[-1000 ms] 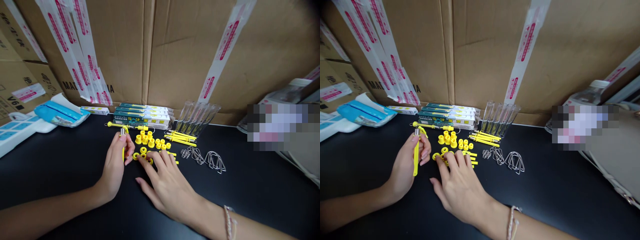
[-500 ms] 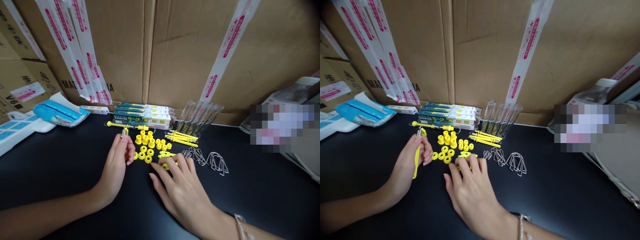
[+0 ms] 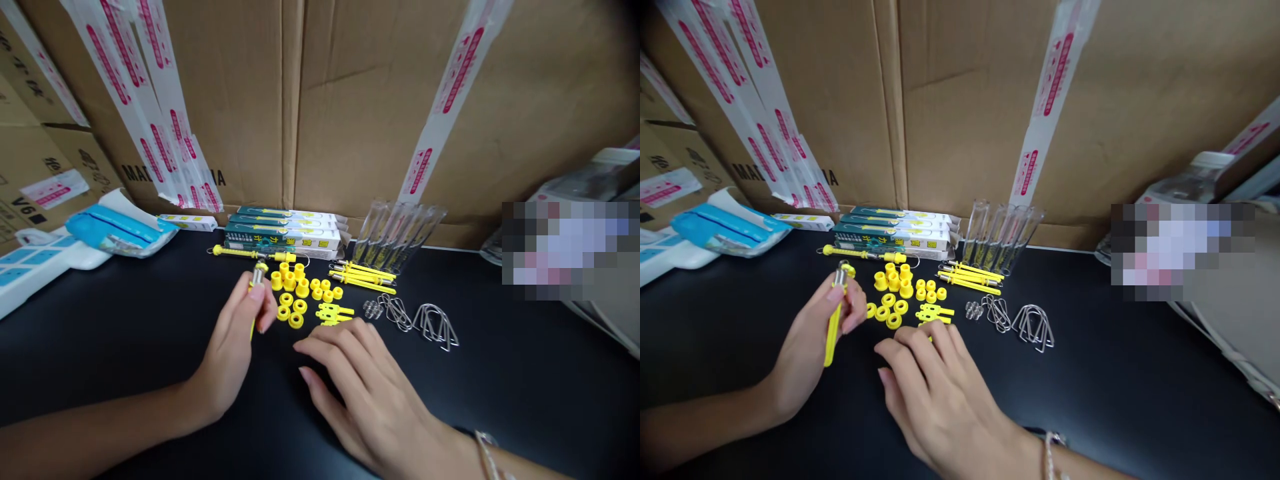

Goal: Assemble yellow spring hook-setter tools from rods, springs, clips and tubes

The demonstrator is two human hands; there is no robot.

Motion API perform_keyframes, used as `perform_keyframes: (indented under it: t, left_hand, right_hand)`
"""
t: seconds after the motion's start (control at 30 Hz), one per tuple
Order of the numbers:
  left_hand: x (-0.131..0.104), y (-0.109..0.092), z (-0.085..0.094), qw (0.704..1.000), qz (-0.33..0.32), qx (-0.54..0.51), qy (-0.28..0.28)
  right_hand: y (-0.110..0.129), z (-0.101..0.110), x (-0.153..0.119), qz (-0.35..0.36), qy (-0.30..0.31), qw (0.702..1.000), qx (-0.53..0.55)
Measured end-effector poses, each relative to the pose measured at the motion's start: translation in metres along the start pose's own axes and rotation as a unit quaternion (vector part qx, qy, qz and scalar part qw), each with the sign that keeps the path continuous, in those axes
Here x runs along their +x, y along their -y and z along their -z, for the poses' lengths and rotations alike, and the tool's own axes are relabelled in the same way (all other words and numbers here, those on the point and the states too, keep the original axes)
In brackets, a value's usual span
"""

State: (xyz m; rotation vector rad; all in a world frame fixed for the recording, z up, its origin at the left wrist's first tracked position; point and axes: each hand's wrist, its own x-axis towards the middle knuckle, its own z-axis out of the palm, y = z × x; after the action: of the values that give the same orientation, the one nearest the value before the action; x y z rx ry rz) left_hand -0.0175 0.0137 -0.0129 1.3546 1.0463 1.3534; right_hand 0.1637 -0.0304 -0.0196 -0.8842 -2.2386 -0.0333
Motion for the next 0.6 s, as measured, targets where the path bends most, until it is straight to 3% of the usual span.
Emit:
perform_keyframes:
  t: [0.1, 0.17, 0.23, 0.37, 0.47, 0.6]
  left_hand:
    - [-0.012, -0.008, 0.003, 0.982, -0.053, 0.079, 0.163]
    - [-0.017, -0.011, 0.006, 0.942, -0.116, 0.158, 0.271]
    - [-0.020, -0.011, 0.008, 0.902, -0.170, 0.227, 0.325]
    - [-0.020, -0.008, 0.006, 0.865, -0.236, 0.284, 0.340]
    - [-0.019, -0.008, 0.004, 0.865, -0.241, 0.308, 0.315]
    - [-0.020, -0.008, 0.003, 0.869, -0.216, 0.354, 0.271]
  right_hand:
    - [-0.004, 0.005, -0.012, -0.020, -0.034, 0.997, 0.067]
    - [-0.009, 0.010, -0.020, -0.054, -0.037, 0.995, 0.079]
    - [-0.015, 0.016, -0.024, -0.071, -0.007, 0.993, 0.092]
    - [-0.022, 0.024, -0.020, -0.073, 0.041, 0.980, 0.182]
    - [-0.022, 0.024, -0.018, -0.127, 0.025, 0.963, 0.236]
    - [-0.024, 0.026, -0.027, -0.194, 0.008, 0.955, 0.223]
